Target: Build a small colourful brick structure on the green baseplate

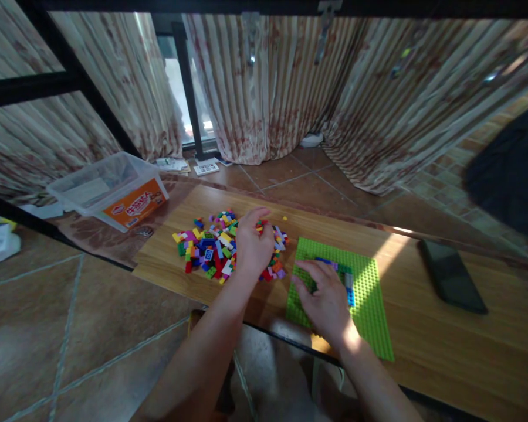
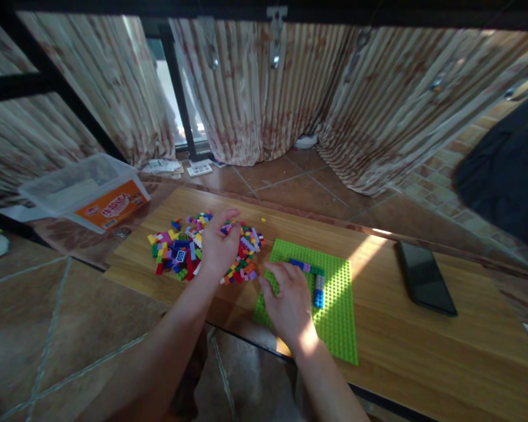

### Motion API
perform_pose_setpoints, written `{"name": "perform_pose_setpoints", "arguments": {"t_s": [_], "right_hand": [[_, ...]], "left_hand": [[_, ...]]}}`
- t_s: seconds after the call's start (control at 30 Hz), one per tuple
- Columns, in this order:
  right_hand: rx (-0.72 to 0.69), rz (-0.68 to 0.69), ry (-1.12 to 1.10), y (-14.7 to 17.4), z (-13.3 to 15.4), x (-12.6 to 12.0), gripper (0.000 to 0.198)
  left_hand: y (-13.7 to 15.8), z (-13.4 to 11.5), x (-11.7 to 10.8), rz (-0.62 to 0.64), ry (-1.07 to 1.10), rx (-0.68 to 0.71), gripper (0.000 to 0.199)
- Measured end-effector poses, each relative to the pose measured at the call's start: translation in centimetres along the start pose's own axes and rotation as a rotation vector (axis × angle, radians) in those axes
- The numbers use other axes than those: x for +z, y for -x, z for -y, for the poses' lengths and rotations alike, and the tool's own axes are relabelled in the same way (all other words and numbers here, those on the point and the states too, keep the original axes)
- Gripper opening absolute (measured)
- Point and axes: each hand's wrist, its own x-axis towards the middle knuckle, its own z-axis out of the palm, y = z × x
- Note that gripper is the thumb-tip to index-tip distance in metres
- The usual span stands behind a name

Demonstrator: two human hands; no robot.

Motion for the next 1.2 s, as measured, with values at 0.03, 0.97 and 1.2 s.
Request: {"name": "perform_pose_setpoints", "arguments": {"t_s": [0.03, 0.97, 1.2], "right_hand": [[-0.027, 0.049, 0.021, 0.0, 0.3, 0.6, 0.023], [0.036, 0.083, -0.017, 1.6, -5.9, -8.2, 0.015], [-0.019, 0.257, 0.057, 2.2, -6.6, -8.3, 0.022]], "left_hand": [[-0.4, 0.2, -0.3, -0.017, 0.013, -0.046, 0.025], [1.6, -1.0, 2.3, 0.254, 0.093, -0.025, 0.016], [1.9, -1.8, 3.4, 0.306, 0.065, 0.046, 0.017]]}}
